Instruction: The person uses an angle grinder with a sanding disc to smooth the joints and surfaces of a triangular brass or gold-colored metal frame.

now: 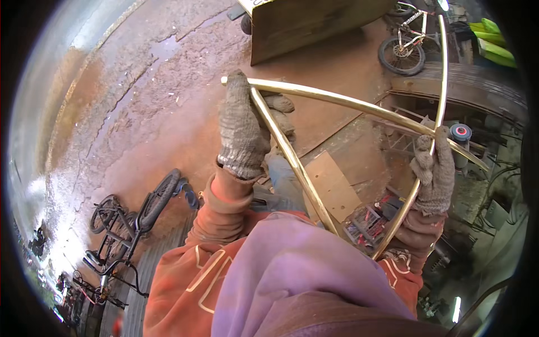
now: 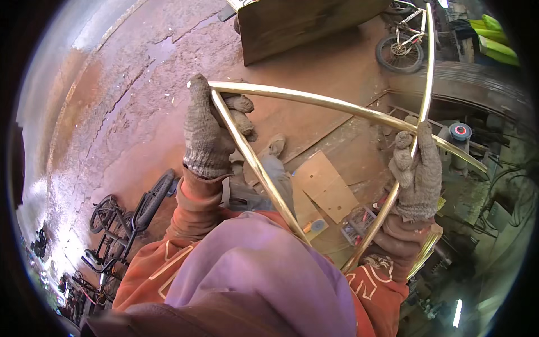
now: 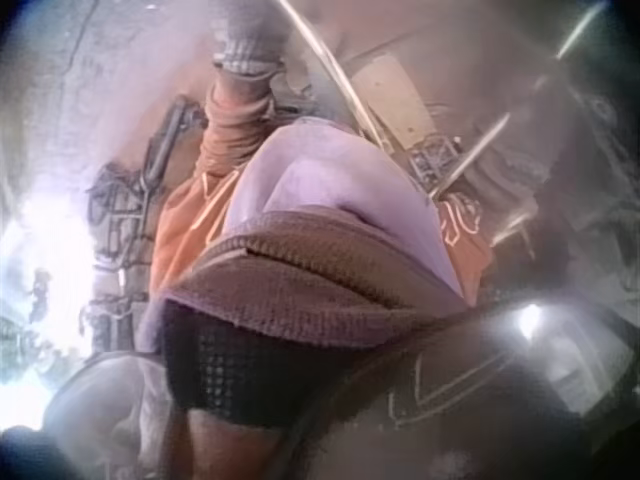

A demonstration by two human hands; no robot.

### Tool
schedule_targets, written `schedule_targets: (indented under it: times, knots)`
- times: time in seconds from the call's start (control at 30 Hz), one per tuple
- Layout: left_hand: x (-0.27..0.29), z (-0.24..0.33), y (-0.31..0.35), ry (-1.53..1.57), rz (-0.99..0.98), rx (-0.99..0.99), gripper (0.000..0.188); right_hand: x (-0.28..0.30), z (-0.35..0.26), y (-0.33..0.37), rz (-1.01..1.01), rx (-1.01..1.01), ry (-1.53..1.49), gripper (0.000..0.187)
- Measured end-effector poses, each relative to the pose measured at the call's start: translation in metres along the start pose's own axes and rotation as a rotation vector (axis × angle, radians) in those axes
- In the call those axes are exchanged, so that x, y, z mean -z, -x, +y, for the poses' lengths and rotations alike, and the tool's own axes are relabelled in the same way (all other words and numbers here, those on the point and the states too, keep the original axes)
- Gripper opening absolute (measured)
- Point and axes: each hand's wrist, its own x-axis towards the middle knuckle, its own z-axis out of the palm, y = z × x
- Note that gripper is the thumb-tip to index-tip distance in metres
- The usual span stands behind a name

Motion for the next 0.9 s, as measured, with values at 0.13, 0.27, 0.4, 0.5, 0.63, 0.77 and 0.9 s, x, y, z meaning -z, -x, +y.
schedule_targets:
  times: [0.13,0.27,0.4,0.5,0.63,0.77,0.9]
  knots:
    - [-0.004,0.008,0.005,-0.006,-0.01,-0.013,0.073,0.0,0.007,-0.005,-0.003,-0.044,-0.029,0.03]
    - [-0.009,0.011,0.008,-0.029,0.013,-0.039,0.069,0.012,0.02,-0.015,0.041,-0.108,-0.091,0.025]
    - [-0.012,0.012,0.011,-0.026,0.027,-0.012,0.066,0.031,0.034,-0.022,0.053,-0.267,-0.221,0.022]
    - [-0.016,0.013,0.015,-0.069,0.03,0.001,0.067,0.041,0.045,-0.023,0.089,-0.312,-0.236,0.023]
    - [-0.019,0.011,0.019,-0.106,0.043,0.011,0.067,0.056,0.057,-0.026,0.11,-0.376,-0.297,0.023]
    - [-0.017,0.01,0.019,-0.133,0.049,0.008,0.067,0.061,0.066,-0.025,0.12,-0.395,-0.368,0.023]
    - [-0.015,0.006,0.014,-0.104,0.016,0.025,0.065,0.06,0.063,-0.022,0.108,-0.383,-0.37,0.022]
